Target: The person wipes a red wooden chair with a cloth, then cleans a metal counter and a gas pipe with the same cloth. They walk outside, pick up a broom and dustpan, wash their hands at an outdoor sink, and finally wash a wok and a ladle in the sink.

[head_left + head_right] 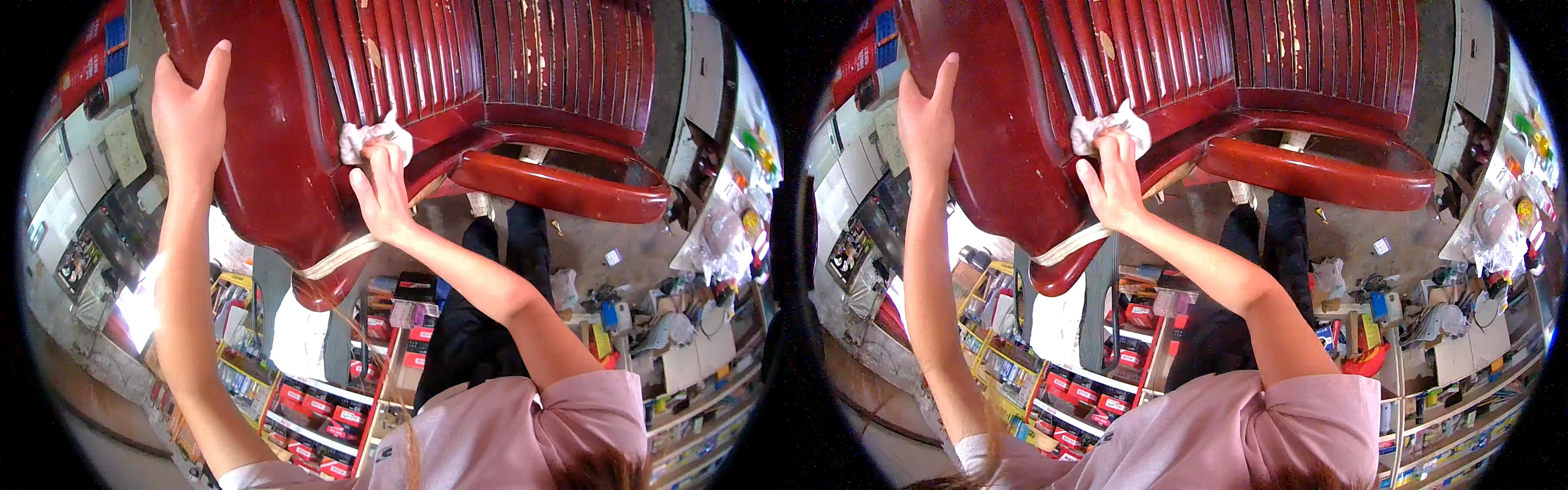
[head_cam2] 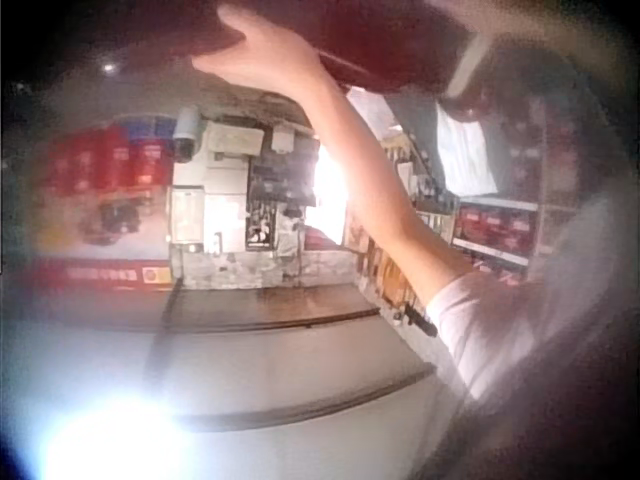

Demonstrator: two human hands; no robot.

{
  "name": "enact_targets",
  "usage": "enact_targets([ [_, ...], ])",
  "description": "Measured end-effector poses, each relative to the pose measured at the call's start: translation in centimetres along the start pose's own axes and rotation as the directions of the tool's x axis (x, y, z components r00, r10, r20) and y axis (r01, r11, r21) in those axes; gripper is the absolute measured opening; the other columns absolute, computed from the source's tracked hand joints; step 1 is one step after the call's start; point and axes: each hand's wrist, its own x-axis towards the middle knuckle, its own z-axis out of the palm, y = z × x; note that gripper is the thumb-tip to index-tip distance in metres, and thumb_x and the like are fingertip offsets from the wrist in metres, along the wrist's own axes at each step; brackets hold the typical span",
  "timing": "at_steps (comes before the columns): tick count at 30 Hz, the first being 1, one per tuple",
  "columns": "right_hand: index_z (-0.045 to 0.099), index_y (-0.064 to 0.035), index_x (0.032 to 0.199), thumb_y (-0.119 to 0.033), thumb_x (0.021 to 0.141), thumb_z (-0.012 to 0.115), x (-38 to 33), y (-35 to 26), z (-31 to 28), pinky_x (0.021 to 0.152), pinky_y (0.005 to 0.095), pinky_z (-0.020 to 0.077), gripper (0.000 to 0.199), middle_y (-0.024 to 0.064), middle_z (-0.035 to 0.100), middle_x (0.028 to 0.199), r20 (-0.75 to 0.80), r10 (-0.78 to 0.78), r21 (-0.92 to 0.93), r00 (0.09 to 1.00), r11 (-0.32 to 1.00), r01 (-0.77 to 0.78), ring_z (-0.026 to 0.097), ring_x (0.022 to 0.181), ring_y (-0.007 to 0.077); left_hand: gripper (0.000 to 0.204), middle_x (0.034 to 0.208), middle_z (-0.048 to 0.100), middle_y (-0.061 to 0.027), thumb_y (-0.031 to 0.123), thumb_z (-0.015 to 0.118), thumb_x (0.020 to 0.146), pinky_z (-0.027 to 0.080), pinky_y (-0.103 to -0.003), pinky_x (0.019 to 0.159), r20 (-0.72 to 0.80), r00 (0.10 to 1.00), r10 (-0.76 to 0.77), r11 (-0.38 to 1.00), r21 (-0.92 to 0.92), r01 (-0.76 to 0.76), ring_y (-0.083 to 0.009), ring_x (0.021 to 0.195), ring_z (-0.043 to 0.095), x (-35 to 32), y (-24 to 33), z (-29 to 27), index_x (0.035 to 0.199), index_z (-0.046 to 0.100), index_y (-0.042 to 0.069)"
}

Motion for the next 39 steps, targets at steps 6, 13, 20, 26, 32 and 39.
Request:
enact_targets([
  [6, 0.057, -0.0055, 0.088, 0.004, 0.073, 0.053, 3.2, 6.0, -2.6, 0.09, 0.0391, 0.037, 0.018, 0.0101, 0.054, 0.095, 0.161, -0.19, 0.069, 0.969, 0.981, 0.181, 0.049, 0.099, 0.0294, 0.046, 0.103, 0.063, -0.0156, 0.042, 0.056, 0.085, 0.047, -0.038, 0.081, 0.039, 0.998, -0.044, 0.998, 0.041, 0.042, -0.0267, 0.09, 0.061, 0.3, 0.1, -0.2, 0.106, 0.055, 0.001],
  [13, 0.059, -0.0037, 0.087, 0.004, 0.071, 0.05, 6.7, 18.3, -10.2, 0.084, 0.0399, 0.0421, 0.02, 0.0139, 0.059, 0.09, 0.045, -0.19, -0.34, 0.981, 0.92, 0.194, 0.053, 0.092, 0.0336, 0.046, 0.098, 0.064, -0.0151, 0.043, 0.056, 0.085, 0.047, -0.037, 0.079, 0.002, 0.999, 0.053, 0.998, 0.031, -0.053, -0.0259, 0.086, 0.061, 0.4, -0.6, 0.0, 0.103, 0.056, 0.001],
  [20, 0.056, -0.0008, 0.085, -0.006, 0.07, 0.058, 4.0, 4.4, -2.5, 0.081, 0.0389, 0.0448, 0.016, 0.0157, 0.058, 0.091, 0.153, -0.243, -0.014, 0.958, 0.969, 0.247, 0.056, 0.09, 0.033, 0.046, 0.095, 0.064, -0.0185, 0.04, 0.059, 0.083, 0.046, -0.037, 0.079, -0.029, 0.994, 0.108, 0.994, 0.029, -0.107, -0.0306, 0.088, 0.062, 0.3, -1.1, 0.2, 0.1, 0.057, -0.003],
  [26, 0.061, -0.0037, 0.086, -0.007, 0.074, 0.062, 4.4, 3.9, -2.8, 0.081, 0.0356, 0.0441, 0.013, 0.011, 0.061, 0.09, 0.283, -0.19, 0.17, 0.94, 0.975, 0.146, 0.058, 0.089, 0.0283, 0.048, 0.098, 0.063, -0.0203, 0.041, 0.06, 0.083, 0.044, -0.037, 0.082, 0.004, 1.0, 0.024, 0.999, 0.038, -0.024, -0.0328, 0.093, 0.06, 0.6, -0.3, -0.2, 0.102, 0.057, -0.003],
  [32, 0.061, -0.0021, 0.088, -0.002, 0.075, 0.06, 2.6, 6.6, -2.9, 0.086, 0.0347, 0.0453, 0.014, 0.0116, 0.062, 0.092, 0.104, 0.189, 0.131, 0.976, 0.971, -0.202, 0.06, 0.09, 0.0235, 0.044, 0.093, 0.064, -0.0206, 0.036, 0.063, 0.081, 0.045, -0.039, 0.078, -0.048, 0.997, 0.055, 0.998, 0.0, -0.055, -0.0347, 0.087, 0.061, 0.6, 0.3, 0.3, 0.098, 0.056, -0.004],
  [39, 0.025, -0.0019, 0.14, -0.044, 0.092, 0.033, 0.3, -3.9, -1.0, 0.109, 0.0485, 0.0065, 0.064, 0.0178, 0.02, 0.147, 0.324, -0.184, 0.144, 0.928, 0.979, 0.144, 0.011, 0.137, 0.037, 0.037, 0.093, 0.062, -0.0239, 0.027, 0.064, 0.081, 0.046, -0.042, 0.077, -0.046, 0.999, 0.006, 1.0, 0.022, -0.005, -0.0391, 0.088, 0.06, -0.2, 0.9, -0.1, 0.097, 0.051, -0.004],
])
